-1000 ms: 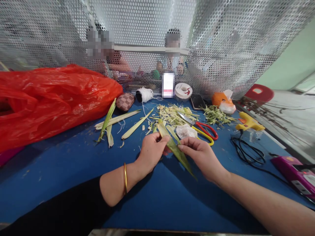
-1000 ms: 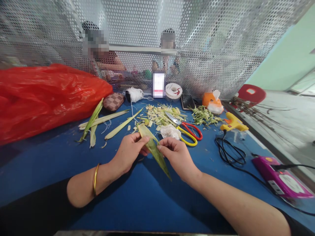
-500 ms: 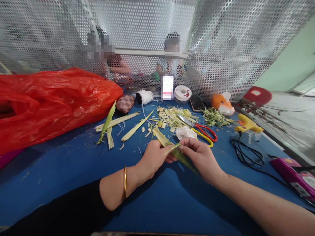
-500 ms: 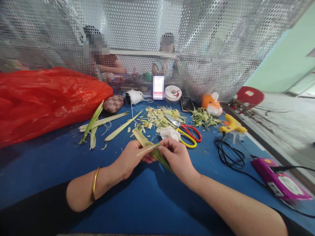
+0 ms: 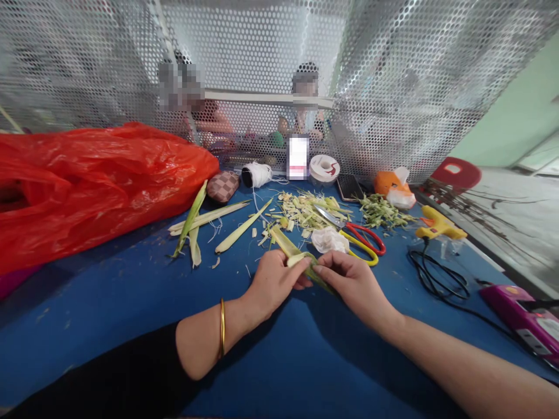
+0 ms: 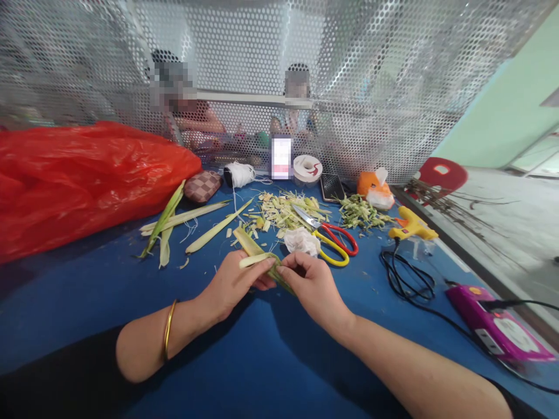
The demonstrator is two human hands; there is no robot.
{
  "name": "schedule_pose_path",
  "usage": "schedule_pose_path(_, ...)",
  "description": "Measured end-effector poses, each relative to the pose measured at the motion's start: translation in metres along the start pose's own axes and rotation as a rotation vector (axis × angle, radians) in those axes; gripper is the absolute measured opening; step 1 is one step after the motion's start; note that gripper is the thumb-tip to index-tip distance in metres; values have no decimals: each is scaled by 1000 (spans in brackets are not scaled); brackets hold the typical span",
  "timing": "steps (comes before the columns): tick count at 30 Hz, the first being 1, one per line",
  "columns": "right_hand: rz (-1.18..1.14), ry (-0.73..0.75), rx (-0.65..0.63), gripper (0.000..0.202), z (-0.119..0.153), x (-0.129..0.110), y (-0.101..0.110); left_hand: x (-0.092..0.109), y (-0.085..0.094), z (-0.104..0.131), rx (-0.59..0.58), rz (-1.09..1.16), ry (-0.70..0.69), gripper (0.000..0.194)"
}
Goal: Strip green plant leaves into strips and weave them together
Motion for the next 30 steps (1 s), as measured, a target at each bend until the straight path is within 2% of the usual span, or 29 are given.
schedule_pose_path(3,-53,-18,33,25,0,2,5,-2,-2,1,-16,-12,30,15)
schedule_pose_path(10,-223,-28,116,25,-2,3,17,-8,3,-2,54,48,98,18)
schedule_pose_path(22,-417,20,155,22,-1,-3,23,-3,11,-5,97,-69,38,18)
schedule_pose_path(30,-482,91,266,23,-3,-15,49,-1,14,-6,110,-104,43,22)
Point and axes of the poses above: each hand's wrist, its own z-axis away from the middle knuckle, its own y-axis out of the back of the hand, x = y × z, the point moved 10 cm from there along -z, towards the middle knuckle, and after that the axes turned 5 degrees about -y, right-handed, at the moved point
